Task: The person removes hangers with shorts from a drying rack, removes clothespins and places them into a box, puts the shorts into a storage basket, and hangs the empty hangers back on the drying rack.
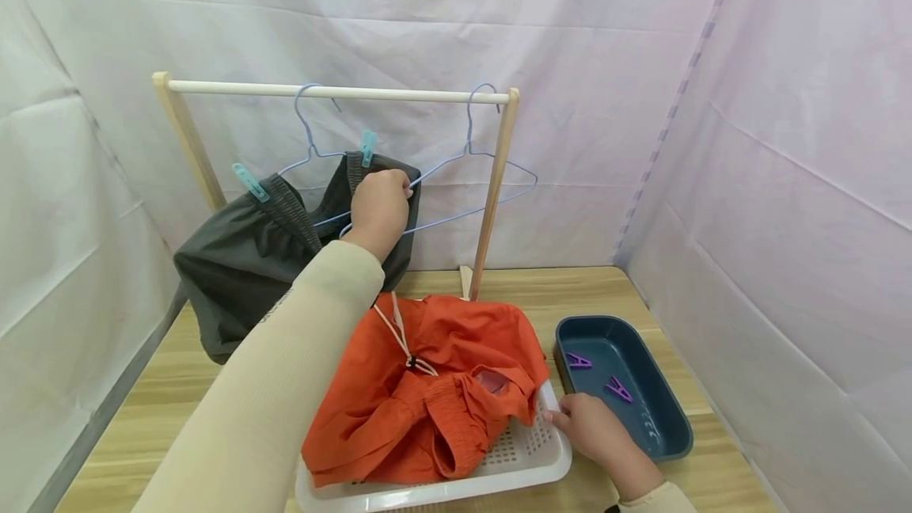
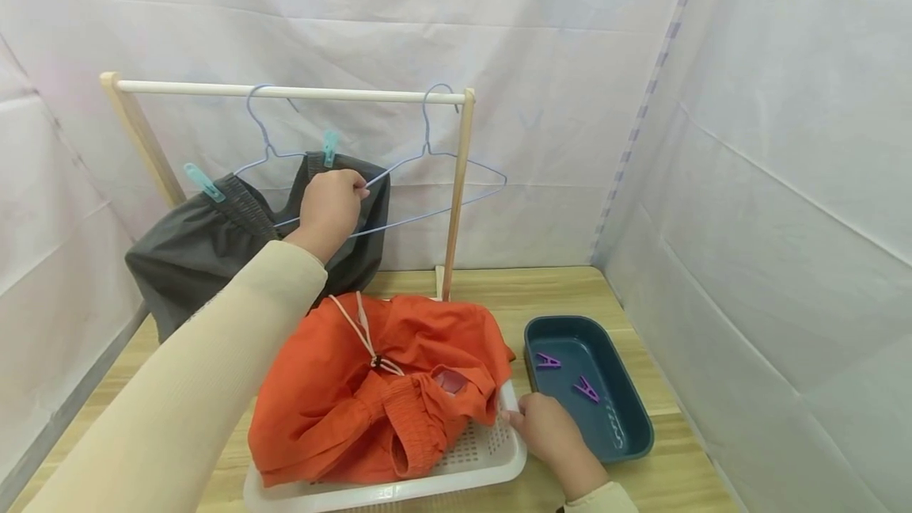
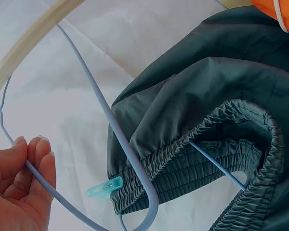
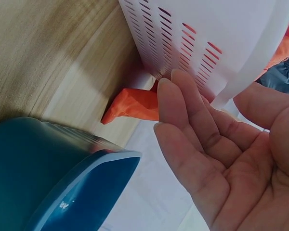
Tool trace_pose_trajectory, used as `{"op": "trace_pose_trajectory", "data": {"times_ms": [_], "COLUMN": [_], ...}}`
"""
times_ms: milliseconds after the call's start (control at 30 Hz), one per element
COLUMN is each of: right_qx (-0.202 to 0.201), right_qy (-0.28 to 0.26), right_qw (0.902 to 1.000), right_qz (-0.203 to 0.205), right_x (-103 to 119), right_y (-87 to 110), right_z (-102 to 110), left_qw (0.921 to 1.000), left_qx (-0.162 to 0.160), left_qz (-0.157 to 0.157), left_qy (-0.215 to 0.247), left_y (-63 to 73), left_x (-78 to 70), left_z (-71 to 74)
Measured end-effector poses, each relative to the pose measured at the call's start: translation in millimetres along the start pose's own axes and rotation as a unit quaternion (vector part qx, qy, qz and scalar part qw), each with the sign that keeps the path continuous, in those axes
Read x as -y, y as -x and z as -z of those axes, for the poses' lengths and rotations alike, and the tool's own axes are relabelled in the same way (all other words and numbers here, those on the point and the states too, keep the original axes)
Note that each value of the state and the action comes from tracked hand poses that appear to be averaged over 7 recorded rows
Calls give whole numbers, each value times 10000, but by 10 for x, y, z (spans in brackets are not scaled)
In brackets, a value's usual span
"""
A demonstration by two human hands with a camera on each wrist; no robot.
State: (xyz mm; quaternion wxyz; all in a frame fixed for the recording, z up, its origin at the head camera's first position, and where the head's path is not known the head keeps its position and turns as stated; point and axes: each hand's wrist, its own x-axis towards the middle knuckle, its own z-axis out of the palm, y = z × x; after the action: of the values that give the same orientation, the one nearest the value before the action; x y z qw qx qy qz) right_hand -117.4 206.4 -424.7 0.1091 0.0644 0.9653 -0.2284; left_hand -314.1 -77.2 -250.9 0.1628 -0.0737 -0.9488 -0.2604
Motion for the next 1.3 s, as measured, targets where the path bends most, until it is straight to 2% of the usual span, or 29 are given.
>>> {"op": "trace_pose_trajectory", "data": {"times_ms": [533,967,1300], "right_qx": [-30,-76,-40], "right_qy": [43,-3,-42], "right_qw": [10000,10000,10000], "right_qz": [-41,24,-28], "right_x": [15,2,-20], "right_y": [5,18,5], "right_z": [-3,-15,-22], "left_qw": [9997,9996,9992], "left_qx": [170,259,391], "left_qz": [-69,6,97], "left_qy": [-177,-85,71], "left_y": [-14,8,-4], "left_x": [-8,-50,-19], "left_z": [-50,-85,-115]}}
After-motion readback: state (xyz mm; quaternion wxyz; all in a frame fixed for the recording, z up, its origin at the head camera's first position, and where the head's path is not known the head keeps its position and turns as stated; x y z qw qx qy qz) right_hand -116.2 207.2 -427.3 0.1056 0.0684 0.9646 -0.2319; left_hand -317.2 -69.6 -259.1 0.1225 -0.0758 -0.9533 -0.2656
